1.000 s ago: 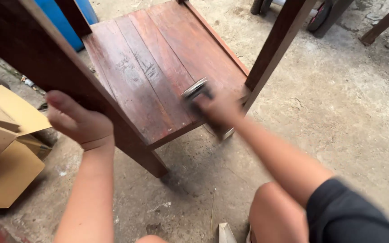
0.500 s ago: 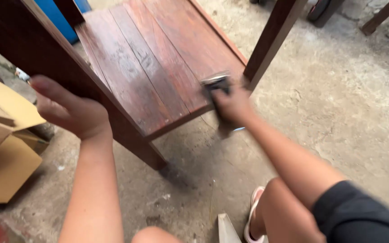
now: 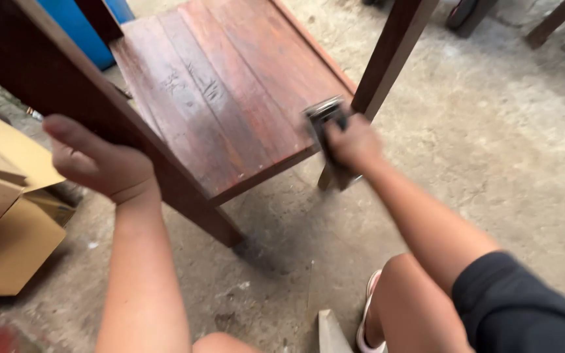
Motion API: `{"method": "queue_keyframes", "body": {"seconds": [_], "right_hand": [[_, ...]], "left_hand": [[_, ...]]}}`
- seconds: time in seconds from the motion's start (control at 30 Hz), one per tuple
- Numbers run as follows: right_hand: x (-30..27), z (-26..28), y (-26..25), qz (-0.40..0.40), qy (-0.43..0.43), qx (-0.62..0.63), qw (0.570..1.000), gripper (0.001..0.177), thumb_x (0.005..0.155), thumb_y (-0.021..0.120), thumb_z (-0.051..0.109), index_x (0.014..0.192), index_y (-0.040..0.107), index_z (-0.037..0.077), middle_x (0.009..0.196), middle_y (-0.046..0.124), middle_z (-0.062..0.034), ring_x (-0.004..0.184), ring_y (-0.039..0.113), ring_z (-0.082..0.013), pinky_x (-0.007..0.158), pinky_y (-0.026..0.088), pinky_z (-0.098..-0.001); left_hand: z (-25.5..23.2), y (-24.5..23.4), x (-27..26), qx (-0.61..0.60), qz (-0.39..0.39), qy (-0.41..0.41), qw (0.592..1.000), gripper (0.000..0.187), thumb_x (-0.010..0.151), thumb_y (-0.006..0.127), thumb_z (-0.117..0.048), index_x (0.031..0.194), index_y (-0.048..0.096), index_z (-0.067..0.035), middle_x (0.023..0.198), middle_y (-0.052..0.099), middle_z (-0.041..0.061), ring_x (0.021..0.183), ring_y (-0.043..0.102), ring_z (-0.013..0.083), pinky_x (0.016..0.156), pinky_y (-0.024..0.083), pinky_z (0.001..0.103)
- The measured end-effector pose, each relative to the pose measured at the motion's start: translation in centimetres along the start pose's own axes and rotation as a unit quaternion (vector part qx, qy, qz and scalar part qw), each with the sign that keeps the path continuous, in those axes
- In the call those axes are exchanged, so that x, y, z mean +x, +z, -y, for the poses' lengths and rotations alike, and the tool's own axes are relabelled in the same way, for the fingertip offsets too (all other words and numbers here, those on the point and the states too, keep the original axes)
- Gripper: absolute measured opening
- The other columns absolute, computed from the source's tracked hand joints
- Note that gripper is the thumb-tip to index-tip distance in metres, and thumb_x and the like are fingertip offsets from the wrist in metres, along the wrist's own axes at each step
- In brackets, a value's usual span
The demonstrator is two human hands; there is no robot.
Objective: Sanding the wooden surface of a chair using a hand sander tool.
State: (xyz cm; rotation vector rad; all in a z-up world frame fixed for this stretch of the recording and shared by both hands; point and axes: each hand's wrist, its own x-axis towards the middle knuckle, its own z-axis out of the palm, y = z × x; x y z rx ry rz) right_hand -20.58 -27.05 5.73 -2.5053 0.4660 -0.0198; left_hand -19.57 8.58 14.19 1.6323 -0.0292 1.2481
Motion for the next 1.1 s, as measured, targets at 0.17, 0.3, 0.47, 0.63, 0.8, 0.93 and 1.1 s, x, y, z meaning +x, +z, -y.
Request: {"method": "queue_keyframes", "body": {"seconds": [0.17,0.3,0.47,0.63,0.8,0.93,1.1], "right_hand": [[-6.1,7.3,2.6,0.004,0.02,0.057,0.998,0.072,0.1,0.049,0.054,0.157,0.031,0.014,0.085,0.076,-0.0181,0.076,0.075,-0.0328,0.071,0.059,-0.0456],[-10.9,13.1,9.8,0.08,-0.06,0.033,0.994,0.068,0.093,0.06,0.059,0.121,0.052,-0.003,0.105,0.07,-0.0246,0.098,0.069,-0.0421,0.084,0.055,-0.0542],[-7.9,9.5,5.4,0.102,-0.047,0.018,0.994,0.063,0.093,0.059,0.055,0.118,0.052,-0.002,0.108,0.07,-0.0268,0.102,0.069,-0.0437,0.089,0.054,-0.0538],[2.9,-4.3,0.0,-0.075,0.002,-0.101,0.992,0.058,0.101,0.064,0.055,0.106,0.067,-0.003,0.092,0.073,-0.0234,0.084,0.072,-0.037,0.075,0.057,-0.0473],[-6.6,7.0,2.6,0.031,0.044,0.112,0.992,0.059,0.091,0.06,0.05,0.125,0.054,0.002,0.096,0.075,-0.0213,0.087,0.075,-0.0352,0.076,0.059,-0.0469],[-10.5,16.4,10.6,0.128,-0.072,0.07,0.987,0.069,0.094,0.056,0.059,0.115,0.06,-0.007,0.104,0.073,-0.0299,0.1,0.071,-0.0444,0.088,0.055,-0.0529],[-4.4,14.7,8.7,0.126,-0.064,0.068,0.988,0.063,0.086,0.06,0.056,0.107,0.07,-0.002,0.109,0.069,-0.0282,0.103,0.067,-0.0441,0.086,0.054,-0.0533]], "left_hand": [[-0.1,0.5,0.0,0.0,-0.024,0.008,1.0,0.078,0.109,0.027,-0.07,0.094,0.062,-0.002,0.086,0.065,0.002,0.082,0.061,0.0159,0.084,0.054,0.034],[-0.1,0.0,-0.4,0.031,-0.04,-0.067,0.997,0.078,0.108,0.029,-0.074,0.085,0.052,-0.003,0.077,0.054,0.001,0.075,0.05,0.0158,0.077,0.048,0.033],[-0.8,-0.9,-0.2,-0.014,0.005,0.005,1.0,0.076,0.112,0.029,-0.065,0.092,0.055,0.003,0.085,0.059,0.004,0.082,0.054,0.0165,0.081,0.05,0.033],[-1.7,-0.4,0.5,-0.094,0.067,0.03,0.993,0.08,0.111,0.026,-0.063,0.122,0.071,0.002,0.111,0.078,0.009,0.098,0.075,0.0173,0.092,0.059,0.029],[-2.0,-0.2,0.4,-0.082,0.045,0.068,0.993,0.082,0.11,0.024,-0.064,0.127,0.07,0.003,0.115,0.076,0.01,0.106,0.074,0.02,0.098,0.057,0.032],[0.4,-1.4,-0.3,-0.027,0.027,-0.057,0.998,0.084,0.108,0.025,-0.071,0.098,0.067,0.001,0.086,0.071,0.007,0.077,0.066,0.0139,0.084,0.054,0.029],[4.2,-3.5,-2.4,0.016,-0.058,-0.061,0.996,0.09,0.109,0.031,-0.066,0.134,0.046,0.019,0.133,0.054,0.026,0.122,0.059,0.0285,0.11,0.05,0.04]]}}
